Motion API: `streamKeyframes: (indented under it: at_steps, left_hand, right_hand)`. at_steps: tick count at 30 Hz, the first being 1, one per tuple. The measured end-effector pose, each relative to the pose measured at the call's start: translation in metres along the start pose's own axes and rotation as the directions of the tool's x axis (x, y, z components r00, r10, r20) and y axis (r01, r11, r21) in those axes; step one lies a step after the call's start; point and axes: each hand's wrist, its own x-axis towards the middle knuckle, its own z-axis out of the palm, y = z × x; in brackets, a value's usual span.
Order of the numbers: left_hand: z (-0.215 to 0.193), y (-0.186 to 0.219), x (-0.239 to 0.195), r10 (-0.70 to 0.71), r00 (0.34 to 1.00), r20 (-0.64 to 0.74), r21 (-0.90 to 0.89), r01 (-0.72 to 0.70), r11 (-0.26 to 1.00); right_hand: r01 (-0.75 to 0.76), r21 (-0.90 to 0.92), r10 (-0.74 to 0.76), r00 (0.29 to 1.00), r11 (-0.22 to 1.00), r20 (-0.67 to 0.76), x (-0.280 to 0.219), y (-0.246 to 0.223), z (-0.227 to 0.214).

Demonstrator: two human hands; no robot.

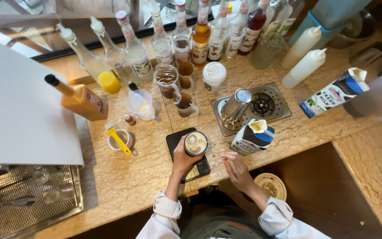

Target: Preparing a drink by weighing ingredients on a scale, pouring milk from a carton, and retrieving items from storage cabinets.

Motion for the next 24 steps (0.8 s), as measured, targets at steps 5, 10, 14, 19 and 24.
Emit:
streamKeyframes:
  at_steps: [5, 10, 14, 19, 24]
  left_hand:
    - [0.009, 0.026, -0.018, 0.008, 0.989, 0.145, -0.016, -0.005, 1.0]
    - [0.021, 0.071, -0.046, 0.128, 0.899, 0.418, -0.107, -0.091, 0.99]
    - [0.051, 0.096, -0.075, 0.145, 0.796, 0.587, -0.092, -0.112, 0.989]
    - [0.112, 0.163, -0.112, 0.318, 0.651, 0.689, -0.316, -0.126, 0.94]
    - [0.193, 0.197, -0.179, 0.368, 0.494, 0.788, -0.382, -0.077, 0.921]
  right_hand:
    - [-0.078, -0.03, 0.079, 0.997, 0.997, 0.025, -0.039, -0.01, -0.038]
    - [-0.131, -0.08, 0.128, 0.991, 0.988, -0.037, -0.091, -0.016, -0.08]
    - [-0.212, -0.109, 0.188, 0.963, 0.971, -0.194, -0.136, -0.032, -0.111]
    - [-0.479, 0.095, 0.478, 0.8, 0.873, -0.363, -0.185, -0.08, -0.164]
    - [-0.479, 0.234, 0.523, 0.66, 0.846, -0.539, -0.256, -0.112, -0.207]
